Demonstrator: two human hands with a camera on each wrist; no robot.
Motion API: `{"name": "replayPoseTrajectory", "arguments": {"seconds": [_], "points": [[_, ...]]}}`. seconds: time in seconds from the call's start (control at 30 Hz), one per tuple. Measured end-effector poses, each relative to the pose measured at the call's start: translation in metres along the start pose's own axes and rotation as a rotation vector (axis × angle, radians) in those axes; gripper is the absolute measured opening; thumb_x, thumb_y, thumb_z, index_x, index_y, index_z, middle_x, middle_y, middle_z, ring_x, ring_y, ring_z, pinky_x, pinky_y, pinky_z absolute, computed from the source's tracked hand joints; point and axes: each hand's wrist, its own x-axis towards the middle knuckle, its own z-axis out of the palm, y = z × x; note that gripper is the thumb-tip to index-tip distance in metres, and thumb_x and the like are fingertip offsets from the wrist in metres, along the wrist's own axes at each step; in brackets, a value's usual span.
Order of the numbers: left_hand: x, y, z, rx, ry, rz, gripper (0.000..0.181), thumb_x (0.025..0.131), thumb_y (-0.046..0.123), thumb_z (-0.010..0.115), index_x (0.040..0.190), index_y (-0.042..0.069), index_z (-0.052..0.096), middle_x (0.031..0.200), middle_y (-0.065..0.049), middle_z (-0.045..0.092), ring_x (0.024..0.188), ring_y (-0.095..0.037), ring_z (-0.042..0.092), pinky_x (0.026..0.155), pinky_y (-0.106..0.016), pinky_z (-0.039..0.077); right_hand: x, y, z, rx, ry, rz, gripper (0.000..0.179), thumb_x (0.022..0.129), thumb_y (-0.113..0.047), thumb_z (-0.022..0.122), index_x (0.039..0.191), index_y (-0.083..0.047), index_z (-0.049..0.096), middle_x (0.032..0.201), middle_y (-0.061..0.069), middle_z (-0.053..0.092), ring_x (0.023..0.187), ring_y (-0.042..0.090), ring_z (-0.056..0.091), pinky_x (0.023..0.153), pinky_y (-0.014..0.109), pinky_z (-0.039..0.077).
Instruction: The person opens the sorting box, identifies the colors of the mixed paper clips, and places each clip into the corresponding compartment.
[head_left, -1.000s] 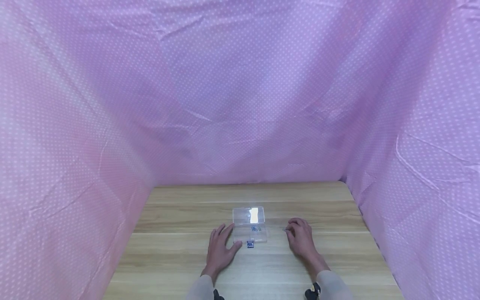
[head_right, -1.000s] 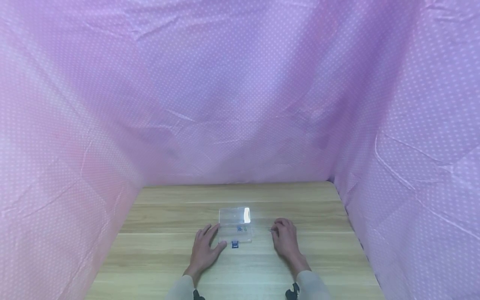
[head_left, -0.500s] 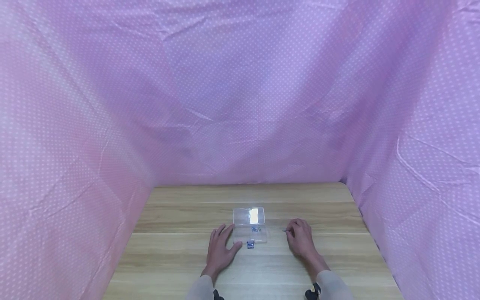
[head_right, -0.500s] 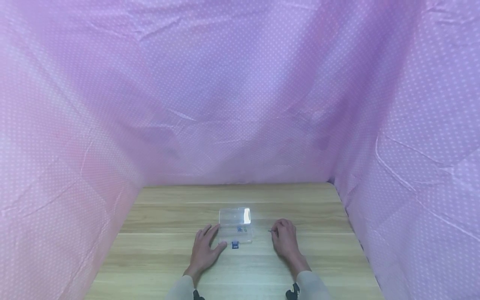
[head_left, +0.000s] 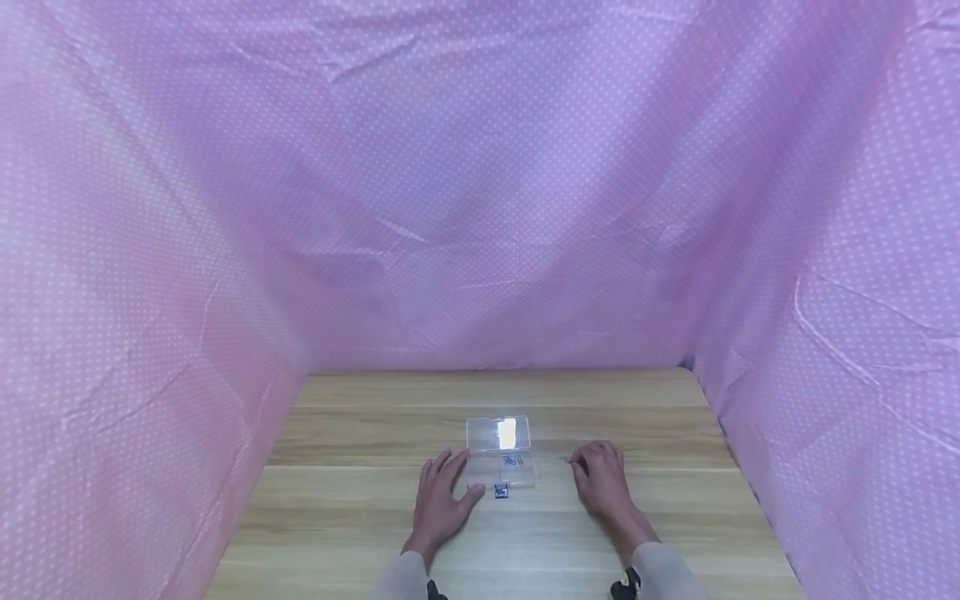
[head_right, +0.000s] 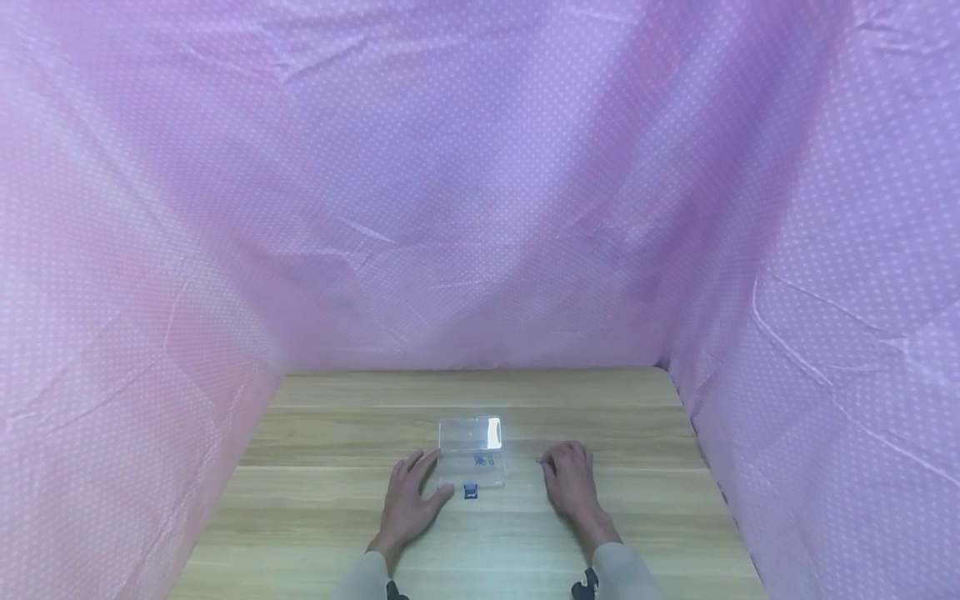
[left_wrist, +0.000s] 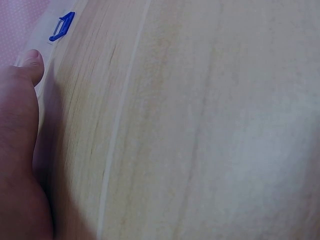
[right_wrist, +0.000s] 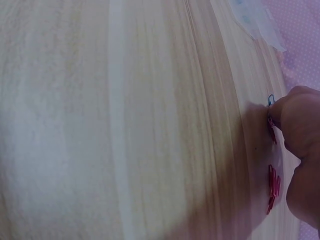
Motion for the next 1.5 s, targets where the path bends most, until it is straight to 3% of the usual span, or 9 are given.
{"name": "replayPoseTrajectory", "arguments": {"seconds": [0.33, 0.63, 0.83, 1.2, 1.5], "points": [[-0.002, -0.001, 0.002, 0.026, 0.020, 0.018, 0.073, 0.096, 0.052, 0.085, 0.161, 0.024, 0.063, 0.168, -0.017, 0.061, 0.162, -0.048, 0.047, 0.138, -0.078, 0.026, -0.001, -0.001, -0.001, 0.067, 0.026, -0.005, 0.010, 0.095, -0.001, 0.084, 0.097, -0.010, 0.081, 0.101, 0.010, 0.084, 0.114, 0.036, 0.069, 0.113, 0.061, 0.050], [-0.002, -0.004, 0.000, 0.020, -0.010, -0.007, 0.075, 0.097, 0.054, 0.084, 0.162, 0.026, 0.061, 0.170, -0.014, 0.059, 0.165, -0.043, 0.045, 0.142, -0.072, 0.022, 0.002, -0.018, -0.011, 0.220, -0.012, 0.114, 0.013, 0.098, -0.005, 0.081, 0.110, -0.012, 0.083, 0.105, 0.001, 0.076, 0.105, 0.020, 0.068, 0.092, 0.037, 0.063], [-0.002, -0.004, -0.001, 0.010, -0.011, -0.005, 0.074, 0.098, 0.054, 0.083, 0.162, 0.025, 0.061, 0.169, -0.012, 0.061, 0.166, -0.042, 0.045, 0.143, -0.071, 0.020, 0.009, -0.032, -0.013, 0.293, -0.045, 0.145, 0.013, 0.101, -0.007, 0.080, 0.112, -0.013, 0.082, 0.112, 0.004, 0.080, 0.110, 0.021, 0.073, 0.097, 0.035, 0.066], [-0.001, 0.000, -0.002, 0.008, 0.002, 0.013, 0.073, 0.098, 0.051, 0.085, 0.161, 0.023, 0.063, 0.166, -0.014, 0.063, 0.163, -0.044, 0.047, 0.142, -0.072, 0.022, 0.019, -0.058, -0.007, 0.333, -0.070, 0.144, 0.014, 0.100, -0.004, 0.081, 0.109, -0.013, 0.082, 0.111, 0.004, 0.080, 0.104, 0.019, 0.074, 0.092, 0.031, 0.069], [0.001, -0.003, 0.001, -0.012, -0.011, 0.011, 0.074, 0.098, 0.054, 0.083, 0.162, 0.025, 0.062, 0.167, -0.011, 0.064, 0.166, -0.041, 0.045, 0.145, -0.068, 0.018, 0.022, -0.074, 0.003, 0.362, -0.137, 0.138, 0.013, 0.101, -0.006, 0.079, 0.114, -0.008, 0.081, 0.114, 0.004, 0.078, 0.108, 0.018, 0.071, 0.098, 0.037, 0.069]]}}
